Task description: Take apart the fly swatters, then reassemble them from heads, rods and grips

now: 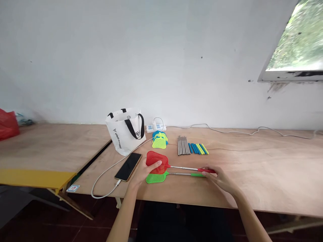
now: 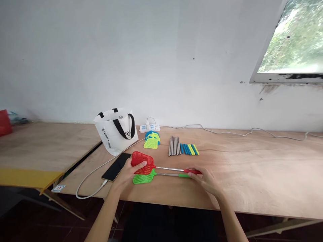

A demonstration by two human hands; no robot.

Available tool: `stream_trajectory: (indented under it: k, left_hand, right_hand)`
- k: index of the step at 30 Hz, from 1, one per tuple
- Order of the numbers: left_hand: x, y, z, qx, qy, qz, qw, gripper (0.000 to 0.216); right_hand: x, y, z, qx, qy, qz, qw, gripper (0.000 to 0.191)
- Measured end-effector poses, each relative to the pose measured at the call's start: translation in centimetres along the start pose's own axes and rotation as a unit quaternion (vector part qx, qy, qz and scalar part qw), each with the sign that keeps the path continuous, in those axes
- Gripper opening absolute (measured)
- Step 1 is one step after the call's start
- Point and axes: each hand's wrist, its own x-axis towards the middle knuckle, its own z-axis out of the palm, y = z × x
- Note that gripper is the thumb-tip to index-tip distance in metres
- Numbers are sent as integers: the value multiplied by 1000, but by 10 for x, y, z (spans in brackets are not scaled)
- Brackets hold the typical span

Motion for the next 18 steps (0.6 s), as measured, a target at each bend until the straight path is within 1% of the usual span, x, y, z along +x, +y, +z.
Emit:
stream_trajectory:
  k: [2, 5, 8, 12, 18]
  left_hand:
    - [-1, 2, 6, 1, 5, 0, 1000, 32]
    - [-2, 3, 18, 1, 19, -6, 1000, 34]
    - [-2, 3, 28, -11, 28, -10, 999, 34]
    - [-4, 1, 36, -29, 20, -28, 999, 36]
    - [-8, -1, 47, -28, -8, -54, 998, 39]
  right_hand:
    - [-1, -4, 3, -48, -1, -11, 999, 39]
    - [-2, -16, 13, -120, -4, -49, 992, 33]
    - [-3, -30, 24, -165, 4, -77, 983, 35]
    - [-6, -43, 37, -215, 34, -104, 971, 36]
    - [-9, -51, 50, -255, 24, -140, 957, 41]
